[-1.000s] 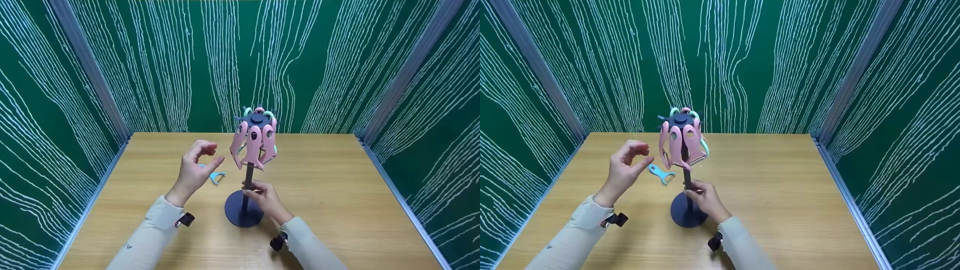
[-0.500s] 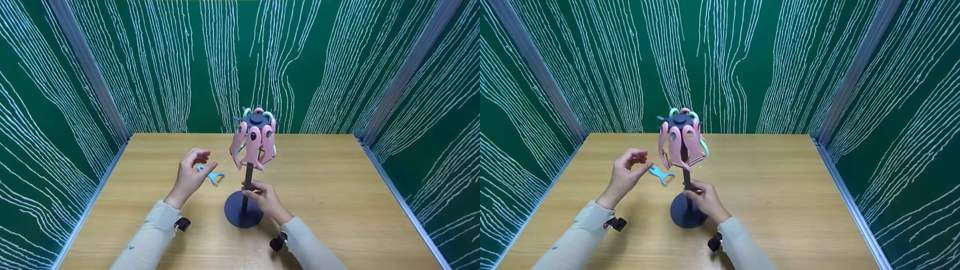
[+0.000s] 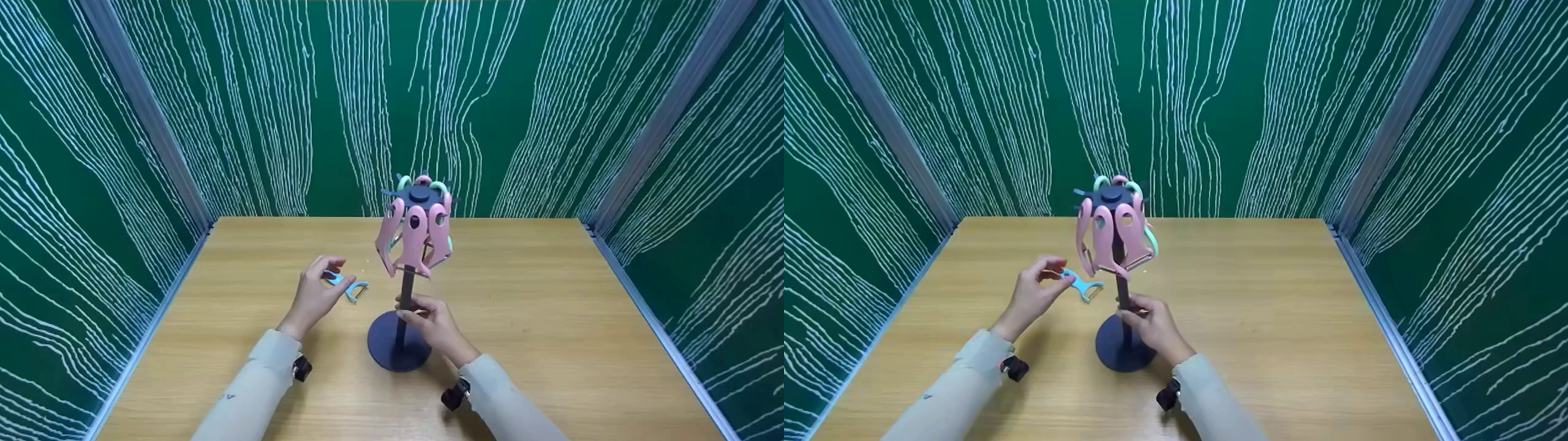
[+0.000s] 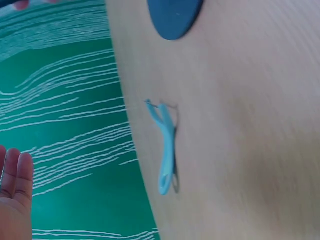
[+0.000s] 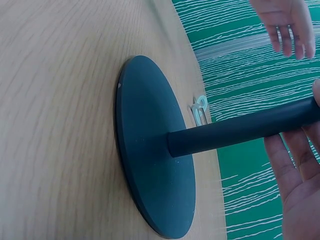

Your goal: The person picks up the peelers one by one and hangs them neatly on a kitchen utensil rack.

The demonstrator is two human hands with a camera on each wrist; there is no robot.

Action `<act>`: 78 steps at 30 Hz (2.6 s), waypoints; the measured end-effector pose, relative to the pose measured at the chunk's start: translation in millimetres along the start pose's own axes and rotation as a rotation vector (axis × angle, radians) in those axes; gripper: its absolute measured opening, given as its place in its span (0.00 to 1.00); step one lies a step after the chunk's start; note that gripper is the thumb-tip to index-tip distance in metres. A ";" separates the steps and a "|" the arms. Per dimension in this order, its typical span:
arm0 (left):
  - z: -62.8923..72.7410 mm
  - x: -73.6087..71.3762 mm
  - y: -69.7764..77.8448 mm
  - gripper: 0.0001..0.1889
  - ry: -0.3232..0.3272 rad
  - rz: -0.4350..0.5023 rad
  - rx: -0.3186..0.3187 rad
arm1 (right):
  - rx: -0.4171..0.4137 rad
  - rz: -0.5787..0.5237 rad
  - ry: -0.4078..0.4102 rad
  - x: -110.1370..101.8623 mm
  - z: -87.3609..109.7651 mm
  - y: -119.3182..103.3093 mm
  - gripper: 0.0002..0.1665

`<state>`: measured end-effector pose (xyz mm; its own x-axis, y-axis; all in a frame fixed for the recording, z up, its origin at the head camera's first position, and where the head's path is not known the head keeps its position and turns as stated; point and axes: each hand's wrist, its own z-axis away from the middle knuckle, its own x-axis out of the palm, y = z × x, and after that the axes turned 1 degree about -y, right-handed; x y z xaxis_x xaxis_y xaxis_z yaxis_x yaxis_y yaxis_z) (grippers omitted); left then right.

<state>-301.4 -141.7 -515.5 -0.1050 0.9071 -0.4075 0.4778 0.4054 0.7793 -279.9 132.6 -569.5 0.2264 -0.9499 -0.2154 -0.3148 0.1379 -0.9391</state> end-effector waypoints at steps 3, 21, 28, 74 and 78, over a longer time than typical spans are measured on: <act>-0.8 3.5 -6.6 0.16 -0.013 -0.010 0.000 | -0.001 0.000 -0.001 -0.2 -0.2 0.0 0.15; 1.3 23.3 -39.1 0.18 -0.160 -0.116 -0.119 | 0.012 -0.018 0.001 0.6 -1.2 1.4 0.18; 4.3 31.0 -57.2 0.21 -0.230 -0.182 -0.154 | 0.009 -0.002 0.001 1.8 0.1 0.6 0.15; 1.0 5.6 -86.4 0.29 -0.362 -0.583 -0.385 | 0.107 0.039 -0.009 -7.3 -0.2 0.1 0.14; -1.5 4.4 -84.4 0.27 -0.354 -0.614 -0.386 | 0.104 0.050 -0.013 -7.7 -0.6 0.3 0.13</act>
<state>-343.6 -171.8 -582.4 0.0627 0.4460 -0.8928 0.0826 0.8892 0.4500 -282.3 139.8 -568.0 0.2254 -0.9373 -0.2659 -0.2290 0.2143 -0.9496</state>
